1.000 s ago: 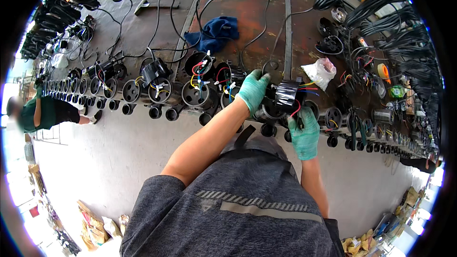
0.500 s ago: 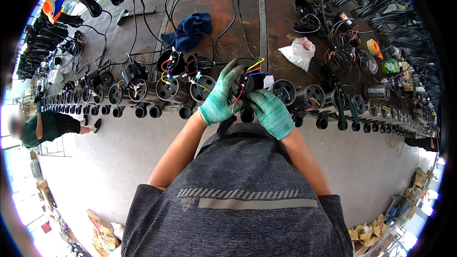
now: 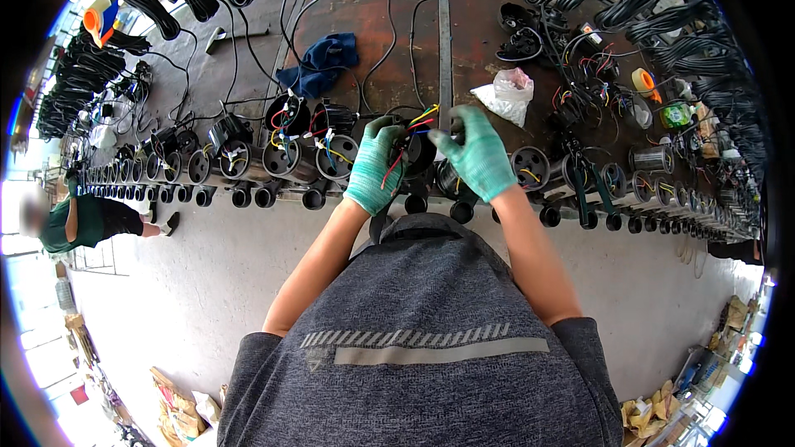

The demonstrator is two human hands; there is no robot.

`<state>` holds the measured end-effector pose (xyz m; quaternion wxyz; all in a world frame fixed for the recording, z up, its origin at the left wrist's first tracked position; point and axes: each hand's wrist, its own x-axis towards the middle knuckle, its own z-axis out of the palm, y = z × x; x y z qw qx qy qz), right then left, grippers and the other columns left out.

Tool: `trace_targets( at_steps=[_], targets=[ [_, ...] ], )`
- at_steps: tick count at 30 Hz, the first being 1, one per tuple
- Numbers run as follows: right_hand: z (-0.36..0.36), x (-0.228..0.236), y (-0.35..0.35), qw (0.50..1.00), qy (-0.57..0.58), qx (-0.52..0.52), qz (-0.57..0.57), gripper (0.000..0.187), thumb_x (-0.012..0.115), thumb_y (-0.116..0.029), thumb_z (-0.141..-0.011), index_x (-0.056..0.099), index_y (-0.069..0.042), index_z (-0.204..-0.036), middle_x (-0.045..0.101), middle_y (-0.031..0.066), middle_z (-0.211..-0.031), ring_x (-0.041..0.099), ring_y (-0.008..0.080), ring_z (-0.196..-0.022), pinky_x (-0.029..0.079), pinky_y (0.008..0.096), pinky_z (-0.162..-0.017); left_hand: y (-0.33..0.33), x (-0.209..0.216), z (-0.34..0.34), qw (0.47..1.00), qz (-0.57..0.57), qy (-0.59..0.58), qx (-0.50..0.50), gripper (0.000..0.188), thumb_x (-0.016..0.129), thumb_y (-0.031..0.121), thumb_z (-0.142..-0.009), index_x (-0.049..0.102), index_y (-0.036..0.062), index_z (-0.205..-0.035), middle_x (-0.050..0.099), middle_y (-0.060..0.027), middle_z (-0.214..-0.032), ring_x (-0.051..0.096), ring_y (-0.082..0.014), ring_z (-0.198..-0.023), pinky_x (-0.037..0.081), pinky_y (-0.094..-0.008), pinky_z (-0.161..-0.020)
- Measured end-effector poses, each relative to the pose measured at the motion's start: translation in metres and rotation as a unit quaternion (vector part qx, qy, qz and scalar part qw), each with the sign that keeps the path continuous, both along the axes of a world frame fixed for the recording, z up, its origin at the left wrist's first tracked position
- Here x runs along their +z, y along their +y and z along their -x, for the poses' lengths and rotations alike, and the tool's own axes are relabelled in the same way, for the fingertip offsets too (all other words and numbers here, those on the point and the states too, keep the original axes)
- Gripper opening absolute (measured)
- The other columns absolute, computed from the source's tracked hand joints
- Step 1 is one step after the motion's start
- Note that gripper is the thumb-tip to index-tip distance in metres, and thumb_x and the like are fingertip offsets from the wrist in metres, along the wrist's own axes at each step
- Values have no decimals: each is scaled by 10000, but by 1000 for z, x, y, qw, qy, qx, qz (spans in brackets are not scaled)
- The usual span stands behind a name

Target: The person assembles electrical components at a workbench. They pick small white plastic connectors from a pile and insert them into cylindrical black housings containing wires. They then use pliers to crimp the connectors onto the wires. The person repeats this process for multiple units.

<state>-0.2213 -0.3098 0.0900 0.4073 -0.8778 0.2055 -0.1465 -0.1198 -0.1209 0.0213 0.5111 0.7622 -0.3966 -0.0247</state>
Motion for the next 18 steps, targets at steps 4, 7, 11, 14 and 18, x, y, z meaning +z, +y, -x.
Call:
trace_targets(
  at_steps=[4, 7, 11, 14, 18],
  targets=[
    [-27, 17, 3, 984, 143, 101, 39, 444, 716, -472, -1008, 675, -44, -1116, 770, 228, -1053, 737, 426, -1026, 573, 514, -863, -3, 0, -3, 1000, -14, -12, 11, 518, 620, -147, -830, 602, 26, -1318, 533, -214, -1357, 630, -387, -1167, 539, -401, -1019],
    [-40, -23, 1, 993, 61, 104, -9, 423, 665, -453, -1045, 692, -33, -1090, 759, 252, -976, 731, 461, -957, 577, 534, -836, -11, 4, -3, 998, -31, -39, 25, 503, 617, -140, -838, 620, 22, -1314, 564, -211, -1317, 634, -391, -1147, 545, -403, -1006],
    [-28, -28, 10, 990, 75, 114, 38, 421, 591, -440, -1089, 711, -37, -1089, 745, 271, -955, 720, 489, -932, 563, 553, -799, -11, 9, -1, 999, -21, -12, 39, 457, 651, -108, -853, 652, 12, -1293, 592, -193, -1281, 639, -370, -1129, 546, -390, -991],
    [-20, -30, 13, 988, 59, 143, 15, 423, 566, -423, -1106, 711, -28, -1062, 732, 281, -929, 711, 492, -878, 543, 560, -762, -13, 9, -1, 997, -45, -32, 45, 480, 714, -85, -811, 684, 23, -1277, 614, -199, -1278, 657, -390, -1105, 559, -409, -970],
    [-10, -27, 20, 988, -4, 157, -15, 378, 616, -353, -1096, 700, 13, -1056, 690, 293, -892, 672, 485, -806, 523, 507, -713, -17, 2, -3, 996, -53, -16, 71, 428, 717, -72, -820, 709, 50, -1231, 618, -221, -1262, 649, -426, -1094, 561, -442, -950]
  ],
)
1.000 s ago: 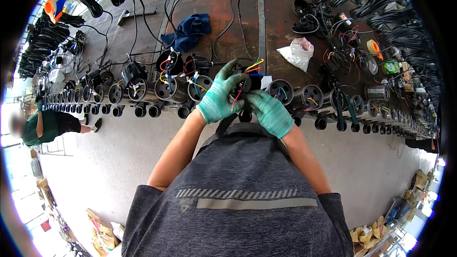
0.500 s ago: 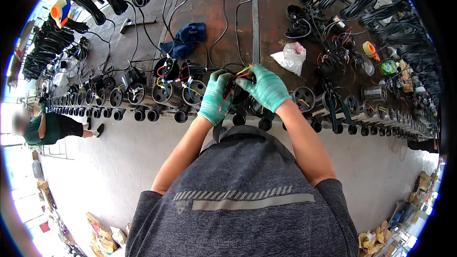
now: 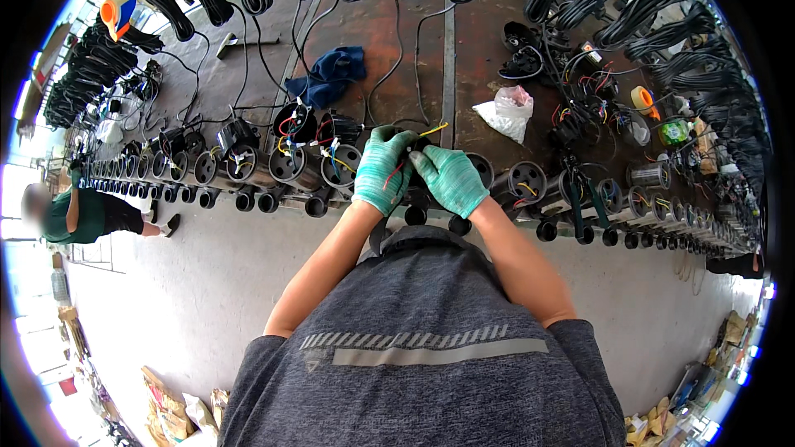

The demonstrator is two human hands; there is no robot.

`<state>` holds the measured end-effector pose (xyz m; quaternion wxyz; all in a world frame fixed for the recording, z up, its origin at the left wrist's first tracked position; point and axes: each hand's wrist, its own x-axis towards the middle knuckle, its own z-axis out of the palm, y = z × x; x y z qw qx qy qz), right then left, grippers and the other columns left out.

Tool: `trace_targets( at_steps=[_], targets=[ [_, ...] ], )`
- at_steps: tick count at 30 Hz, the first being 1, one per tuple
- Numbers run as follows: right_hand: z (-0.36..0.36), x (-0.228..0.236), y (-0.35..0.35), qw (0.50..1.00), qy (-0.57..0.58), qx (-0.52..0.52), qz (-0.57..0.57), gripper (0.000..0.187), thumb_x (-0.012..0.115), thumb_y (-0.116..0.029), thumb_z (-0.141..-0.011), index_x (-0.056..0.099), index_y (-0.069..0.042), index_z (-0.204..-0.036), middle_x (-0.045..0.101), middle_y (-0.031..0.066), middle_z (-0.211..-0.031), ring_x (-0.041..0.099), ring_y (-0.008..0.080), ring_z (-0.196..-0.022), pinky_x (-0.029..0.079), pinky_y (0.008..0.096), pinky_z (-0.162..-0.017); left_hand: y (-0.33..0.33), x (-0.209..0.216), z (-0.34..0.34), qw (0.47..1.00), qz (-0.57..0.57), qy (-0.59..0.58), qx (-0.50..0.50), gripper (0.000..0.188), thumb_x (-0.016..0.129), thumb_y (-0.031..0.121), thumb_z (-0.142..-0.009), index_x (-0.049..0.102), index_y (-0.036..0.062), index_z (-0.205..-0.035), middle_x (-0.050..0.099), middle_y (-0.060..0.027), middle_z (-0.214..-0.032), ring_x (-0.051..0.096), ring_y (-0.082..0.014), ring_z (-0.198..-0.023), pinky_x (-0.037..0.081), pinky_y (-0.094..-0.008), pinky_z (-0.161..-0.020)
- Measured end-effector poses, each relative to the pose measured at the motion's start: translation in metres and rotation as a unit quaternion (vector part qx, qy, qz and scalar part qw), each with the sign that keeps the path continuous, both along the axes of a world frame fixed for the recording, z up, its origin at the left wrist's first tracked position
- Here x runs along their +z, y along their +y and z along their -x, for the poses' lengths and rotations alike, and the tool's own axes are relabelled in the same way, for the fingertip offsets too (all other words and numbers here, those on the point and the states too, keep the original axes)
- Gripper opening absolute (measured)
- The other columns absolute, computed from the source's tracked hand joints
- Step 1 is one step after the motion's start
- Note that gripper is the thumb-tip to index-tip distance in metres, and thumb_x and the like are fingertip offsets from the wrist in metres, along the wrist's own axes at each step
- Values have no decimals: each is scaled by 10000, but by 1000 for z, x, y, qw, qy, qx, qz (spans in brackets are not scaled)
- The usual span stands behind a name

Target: The person assembles electrical components at a workbench. They pick small white plastic connectors from a pile and insert them into cylindrical black housings containing wires. They then use pliers to crimp the connectors onto the wires. The person repeats this process for multiple units.

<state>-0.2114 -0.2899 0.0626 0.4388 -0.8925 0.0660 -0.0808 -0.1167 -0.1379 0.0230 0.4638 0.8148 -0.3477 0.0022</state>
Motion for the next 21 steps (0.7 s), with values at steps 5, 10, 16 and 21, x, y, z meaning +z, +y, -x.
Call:
trace_targets(
  at_steps=[5, 10, 16, 21],
  targets=[
    [15, 8, 2, 915, -33, 12, -402, 400, 645, -361, -1100, 625, -21, -889, 627, 103, -699, 635, 246, -649, 512, 378, -667, 5, 17, 6, 999, -10, -37, -9, 361, 658, -66, -890, 694, 43, -1233, 587, -196, -1246, 628, -383, -1094, 544, -419, -942],
    [1, 32, -34, 821, -18, -139, -554, 320, 593, -346, -1120, 603, -81, -940, 621, 49, -700, 582, 167, -546, 492, 331, -524, 8, 20, 5, 999, -17, -38, -9, 406, 662, -99, -861, 685, 57, -1235, 569, -202, -1270, 624, -404, -1098, 538, -433, -969],
    [-27, -2, -57, 882, 188, -146, -408, 415, 696, -523, -1019, 639, -117, -1083, 600, 24, -806, 594, 148, -675, 484, 339, -557, 6, 13, 3, 999, -22, -39, -3, 416, 675, -101, -859, 684, 61, -1242, 563, -207, -1286, 623, -411, -1122, 535, -436, -991],
    [-39, -19, -46, 994, 10, -91, -52, 481, 592, -489, -1093, 658, -37, -944, 666, 177, -818, 670, 372, -788, 508, 485, -727, 6, 12, 2, 998, -15, -54, 2, 414, 670, -79, -853, 692, 79, -1235, 587, -218, -1277, 621, -436, -1120, 537, -461, -982]
  ],
)
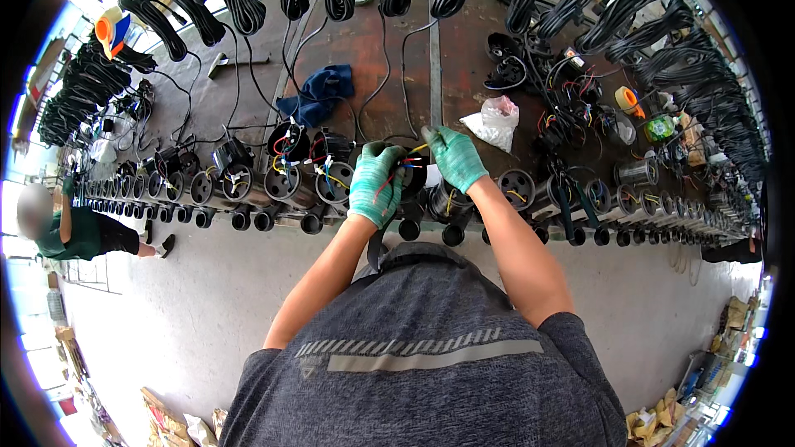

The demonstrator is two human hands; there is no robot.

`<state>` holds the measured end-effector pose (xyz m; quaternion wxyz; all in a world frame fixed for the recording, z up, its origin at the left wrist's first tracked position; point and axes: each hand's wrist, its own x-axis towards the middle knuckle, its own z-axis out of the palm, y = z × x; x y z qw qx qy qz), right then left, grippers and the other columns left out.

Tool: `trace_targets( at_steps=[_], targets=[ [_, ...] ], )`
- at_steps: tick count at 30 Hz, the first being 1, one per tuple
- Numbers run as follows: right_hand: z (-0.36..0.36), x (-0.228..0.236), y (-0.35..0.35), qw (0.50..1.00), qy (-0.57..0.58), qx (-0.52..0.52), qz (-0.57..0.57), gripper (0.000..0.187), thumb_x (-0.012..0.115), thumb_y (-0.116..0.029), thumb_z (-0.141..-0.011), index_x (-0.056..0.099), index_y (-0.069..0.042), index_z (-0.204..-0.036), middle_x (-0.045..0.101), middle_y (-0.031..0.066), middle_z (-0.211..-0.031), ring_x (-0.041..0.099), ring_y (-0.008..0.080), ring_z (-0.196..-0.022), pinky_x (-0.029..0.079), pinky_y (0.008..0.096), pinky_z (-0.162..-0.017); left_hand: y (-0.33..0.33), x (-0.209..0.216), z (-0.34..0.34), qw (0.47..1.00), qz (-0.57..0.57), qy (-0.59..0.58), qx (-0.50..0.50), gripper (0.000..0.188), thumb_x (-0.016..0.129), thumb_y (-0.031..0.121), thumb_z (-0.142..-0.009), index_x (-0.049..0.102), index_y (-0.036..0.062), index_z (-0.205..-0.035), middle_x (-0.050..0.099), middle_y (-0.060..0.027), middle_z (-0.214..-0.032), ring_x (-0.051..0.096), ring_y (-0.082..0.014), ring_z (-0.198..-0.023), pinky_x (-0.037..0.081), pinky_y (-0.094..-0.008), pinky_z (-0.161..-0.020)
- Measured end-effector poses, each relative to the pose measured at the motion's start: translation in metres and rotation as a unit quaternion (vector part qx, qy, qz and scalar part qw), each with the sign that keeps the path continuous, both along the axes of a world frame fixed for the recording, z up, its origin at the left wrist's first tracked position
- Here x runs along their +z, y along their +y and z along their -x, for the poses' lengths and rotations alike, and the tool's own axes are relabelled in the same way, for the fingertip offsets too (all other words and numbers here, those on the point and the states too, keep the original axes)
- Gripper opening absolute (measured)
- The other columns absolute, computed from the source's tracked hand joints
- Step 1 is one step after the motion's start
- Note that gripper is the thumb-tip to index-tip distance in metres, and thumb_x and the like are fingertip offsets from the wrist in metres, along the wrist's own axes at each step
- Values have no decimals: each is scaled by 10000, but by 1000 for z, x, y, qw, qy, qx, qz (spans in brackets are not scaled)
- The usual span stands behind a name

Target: The person assembles electrical components at a workbench. They pick small white plastic connectors from a pile and insert them into cylindrical black housings containing wires. They then use pliers to crimp the connectors onto the wires. The person repeats this process for multiple units.

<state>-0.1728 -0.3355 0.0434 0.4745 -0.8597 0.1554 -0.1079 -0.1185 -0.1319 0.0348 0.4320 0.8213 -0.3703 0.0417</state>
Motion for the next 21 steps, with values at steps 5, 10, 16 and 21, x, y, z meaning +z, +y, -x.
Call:
trace_targets(
  at_steps=[5, 10, 16, 21],
  targets=[
    [11, -4, 4, 948, -145, -124, -255, 435, 616, -444, -1081, 556, -113, -805, 573, 119, -700, 557, 316, -629, 428, 399, -567, 1, 7, 2, 1000, -1, -12, -2, 424, 654, -57, -836, 698, 103, -1226, 612, -223, -1264, 630, -473, -1086, 550, -510, -932],
    [22, 27, -40, 877, -38, -106, -467, 226, 595, -256, -1065, 599, -131, -877, 618, 9, -731, 569, 131, -518, 400, 265, -414, -1, 4, 0, 1000, 1, -7, 0, 422, 663, -54, -835, 697, 103, -1225, 618, -219, -1254, 633, -467, -1087, 551, -507, -932],
    [21, -18, -35, 901, 83, 81, -419, 225, 662, -57, -961, 723, -64, -1178, 717, 31, -942, 678, 138, -829, 554, 298, -739, 0, 8, 3, 1000, -6, 6, 0, 411, 678, -56, -839, 696, 86, -1224, 613, -216, -1253, 629, -451, -1099, 546, -482, -956],
    [13, -15, -12, 977, -39, 101, -182, 242, 744, -120, -998, 723, -20, -1217, 776, 88, -1072, 716, 184, -962, 577, 358, -863, -2, 3, 0, 1000, 6, 7, 0, 397, 693, -36, -838, 698, 98, -1212, 621, -225, -1255, 637, -471, -1091, 552, -503, -940]
  ],
)
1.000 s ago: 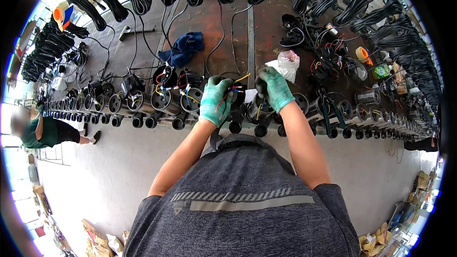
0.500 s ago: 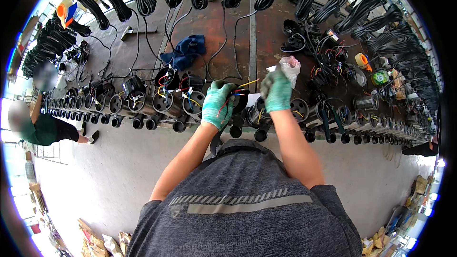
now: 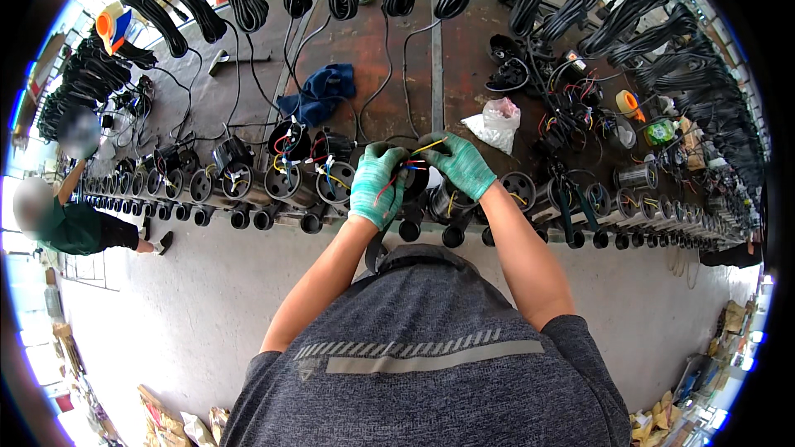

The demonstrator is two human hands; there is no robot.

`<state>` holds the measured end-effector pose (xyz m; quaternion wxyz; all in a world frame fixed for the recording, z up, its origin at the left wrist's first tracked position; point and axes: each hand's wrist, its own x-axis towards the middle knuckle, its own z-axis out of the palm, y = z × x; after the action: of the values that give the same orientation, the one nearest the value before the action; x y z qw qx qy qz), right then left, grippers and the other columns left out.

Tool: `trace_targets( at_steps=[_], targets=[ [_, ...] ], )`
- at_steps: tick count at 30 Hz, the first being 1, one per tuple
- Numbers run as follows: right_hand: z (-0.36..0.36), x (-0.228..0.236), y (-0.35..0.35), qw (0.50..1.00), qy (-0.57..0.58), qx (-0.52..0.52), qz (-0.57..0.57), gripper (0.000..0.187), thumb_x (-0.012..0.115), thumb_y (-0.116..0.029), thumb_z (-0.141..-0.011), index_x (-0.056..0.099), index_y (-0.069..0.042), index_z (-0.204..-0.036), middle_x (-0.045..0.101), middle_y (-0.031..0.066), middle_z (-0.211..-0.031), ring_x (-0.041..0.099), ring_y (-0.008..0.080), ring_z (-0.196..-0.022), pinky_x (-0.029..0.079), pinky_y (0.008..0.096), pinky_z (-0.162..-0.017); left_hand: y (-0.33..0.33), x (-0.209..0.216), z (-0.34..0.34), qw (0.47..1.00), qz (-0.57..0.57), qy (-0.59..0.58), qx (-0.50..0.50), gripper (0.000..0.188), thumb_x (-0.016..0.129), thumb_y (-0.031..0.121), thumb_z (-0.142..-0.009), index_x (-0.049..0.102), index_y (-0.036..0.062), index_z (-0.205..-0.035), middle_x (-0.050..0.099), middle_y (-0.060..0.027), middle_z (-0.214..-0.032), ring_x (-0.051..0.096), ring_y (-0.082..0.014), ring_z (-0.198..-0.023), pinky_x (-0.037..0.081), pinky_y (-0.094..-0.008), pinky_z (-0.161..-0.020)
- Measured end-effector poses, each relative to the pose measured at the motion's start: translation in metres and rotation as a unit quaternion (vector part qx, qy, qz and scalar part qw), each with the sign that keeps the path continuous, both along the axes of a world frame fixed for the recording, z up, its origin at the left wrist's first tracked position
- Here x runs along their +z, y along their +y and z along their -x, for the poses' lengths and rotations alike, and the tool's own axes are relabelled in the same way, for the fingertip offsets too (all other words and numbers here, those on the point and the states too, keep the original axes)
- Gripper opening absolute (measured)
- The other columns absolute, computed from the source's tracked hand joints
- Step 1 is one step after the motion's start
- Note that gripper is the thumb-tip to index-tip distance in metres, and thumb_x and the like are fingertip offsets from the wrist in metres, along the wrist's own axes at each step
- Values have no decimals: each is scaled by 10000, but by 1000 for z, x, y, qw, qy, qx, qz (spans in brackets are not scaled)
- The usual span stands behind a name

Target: The person assembles electrical components at a workbench. They pick small white plastic connectors from a pile and insert them into cylindrical black housings containing wires. They then use pliers to crimp the connectors onto the wires. The person repeats this process for multiple units.

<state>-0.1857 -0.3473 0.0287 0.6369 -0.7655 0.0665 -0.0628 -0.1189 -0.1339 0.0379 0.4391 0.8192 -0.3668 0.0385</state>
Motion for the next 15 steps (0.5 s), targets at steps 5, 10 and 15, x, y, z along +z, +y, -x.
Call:
trace_targets(
  at_steps=[5, 10, 15],
  targets=[
    [-2, 13, -2, 988, 7, 13, 154, 256, 711, -156, -1036, 702, -5, -1243, 761, 180, -1078, 735, 276, -966, 569, 387, -861, 1, 2, 0, 1000, -5, -8, 6, 364, 708, -1, -844, 713, 102, -1193, 626, -229, -1249, 639, -475, -1084, 551, -514, -941],
    [-6, -31, -3, 970, -90, -200, -102, 346, 594, -375, -1097, 652, -49, -994, 683, 99, -817, 673, 220, -726, 514, 344, -652, 0, 6, -4, 999, -20, -39, 13, 354, 737, 45, -826, 736, 105, -1175, 638, -233, -1235, 643, -479, -1094, 556, -525, -940],
    [35, 35, -12, 951, 137, -43, -275, 408, 560, -413, -1095, 591, -124, -809, 586, 0, -670, 566, 123, -555, 383, 286, -456, 6, 20, 8, 998, -46, 10, 32, 358, 704, 26, -835, 717, 93, -1186, 633, -229, -1224, 642, -476, -1096, 556, -520, -934]
  ],
)
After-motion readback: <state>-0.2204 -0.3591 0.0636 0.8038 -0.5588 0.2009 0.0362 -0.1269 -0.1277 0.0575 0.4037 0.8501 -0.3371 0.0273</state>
